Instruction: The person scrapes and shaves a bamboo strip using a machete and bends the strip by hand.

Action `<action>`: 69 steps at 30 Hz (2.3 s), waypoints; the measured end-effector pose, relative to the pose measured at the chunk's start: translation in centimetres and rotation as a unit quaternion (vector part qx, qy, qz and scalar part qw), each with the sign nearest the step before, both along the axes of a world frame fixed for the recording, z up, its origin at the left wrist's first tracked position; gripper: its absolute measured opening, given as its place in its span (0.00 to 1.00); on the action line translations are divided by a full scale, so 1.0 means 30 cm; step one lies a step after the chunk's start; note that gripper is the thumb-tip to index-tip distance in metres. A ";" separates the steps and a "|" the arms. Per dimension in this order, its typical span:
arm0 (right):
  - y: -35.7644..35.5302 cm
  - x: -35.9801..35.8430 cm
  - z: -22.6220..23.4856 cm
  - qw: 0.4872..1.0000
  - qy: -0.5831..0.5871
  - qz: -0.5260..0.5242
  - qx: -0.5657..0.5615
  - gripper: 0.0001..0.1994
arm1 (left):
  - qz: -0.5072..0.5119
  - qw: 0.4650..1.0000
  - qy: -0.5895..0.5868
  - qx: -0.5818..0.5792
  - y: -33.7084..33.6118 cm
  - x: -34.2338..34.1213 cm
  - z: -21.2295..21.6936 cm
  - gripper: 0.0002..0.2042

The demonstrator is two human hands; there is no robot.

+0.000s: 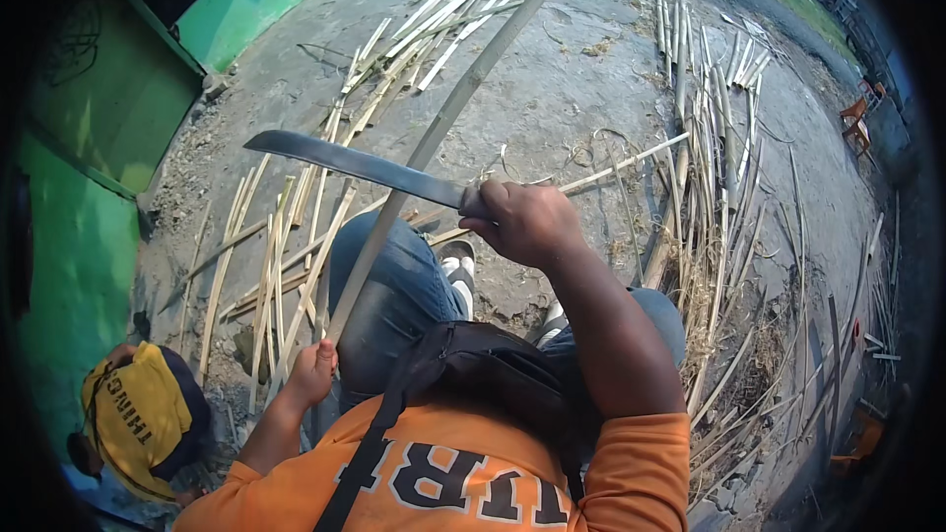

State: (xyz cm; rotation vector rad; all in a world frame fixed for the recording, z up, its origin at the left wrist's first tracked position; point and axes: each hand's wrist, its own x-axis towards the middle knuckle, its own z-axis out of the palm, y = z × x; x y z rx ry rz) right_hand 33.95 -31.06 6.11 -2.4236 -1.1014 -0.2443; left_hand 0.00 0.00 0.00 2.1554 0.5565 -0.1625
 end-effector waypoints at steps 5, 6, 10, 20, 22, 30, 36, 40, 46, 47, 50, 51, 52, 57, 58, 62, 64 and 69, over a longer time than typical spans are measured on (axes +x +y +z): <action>-0.096 0.128 -0.052 0.996 0.013 -0.044 0.072 0.20 | 0.005 0.999 0.009 0.031 -0.019 0.000 0.035 0.38; -0.101 0.159 -0.059 0.994 0.026 -0.045 0.098 0.20 | 0.005 0.999 0.005 0.032 -0.007 0.002 0.035 0.38; -0.098 0.139 -0.084 0.995 -0.011 -0.050 0.089 0.21 | 0.009 1.000 0.018 0.020 -0.003 -0.007 0.030 0.38; -0.159 0.171 -0.023 0.993 0.007 -0.044 0.110 0.20 | -0.007 0.999 -0.011 0.047 0.013 0.003 0.017 0.35; -0.185 0.209 -0.042 0.987 0.018 -0.102 0.123 0.19 | -0.010 0.998 -0.012 0.053 -0.007 0.021 0.050 0.36; -0.132 0.099 -0.011 0.992 -0.079 -0.034 0.089 0.21 | -0.018 0.999 -0.015 0.032 -0.005 0.015 0.005 0.37; -0.099 0.089 -0.002 0.997 -0.054 0.022 0.047 0.20 | -0.010 0.998 -0.039 0.054 0.007 0.000 0.005 0.37; -0.138 0.150 0.015 0.987 0.035 -0.107 0.112 0.20 | -0.011 0.996 -0.033 0.077 0.002 0.018 0.036 0.37; -0.088 0.039 0.001 0.999 -0.010 -0.004 0.052 0.23 | -0.018 0.996 -0.027 0.077 -0.013 0.013 0.037 0.36; -0.064 0.002 0.011 0.999 -0.021 0.027 0.010 0.23 | -0.015 0.996 -0.032 0.077 -0.020 0.015 0.038 0.36; -0.026 -0.035 0.031 0.993 -0.031 0.107 -0.032 0.23 | -0.021 0.994 -0.035 0.099 -0.022 0.022 0.052 0.36; -0.031 -0.007 0.018 0.993 -0.030 0.109 -0.032 0.23 | -0.019 0.994 -0.033 0.098 -0.017 0.021 0.046 0.36; -0.056 0.038 0.003 0.996 -0.025 0.089 -0.003 0.23 | -0.015 0.993 -0.042 0.107 -0.013 0.023 0.039 0.36; -0.106 0.161 -0.034 0.991 0.044 -0.080 0.095 0.21 | -0.002 0.993 -0.038 0.112 -0.039 0.037 0.074 0.35; -0.108 0.150 -0.044 0.990 0.036 -0.071 0.118 0.21 | -0.004 0.993 -0.026 0.112 -0.034 0.031 0.084 0.35; -0.077 0.065 -0.035 0.997 -0.017 -0.023 0.074 0.23 | -0.005 0.993 -0.036 0.112 -0.035 0.007 0.053 0.35; -0.037 -0.003 -0.017 0.998 -0.024 0.050 0.035 0.23 | 0.001 0.993 -0.055 0.107 -0.036 0.009 0.025 0.35; -0.056 0.026 -0.010 0.998 0.028 0.050 -0.016 0.25 | -0.014 0.989 -0.085 0.118 -0.024 -0.004 0.018 0.35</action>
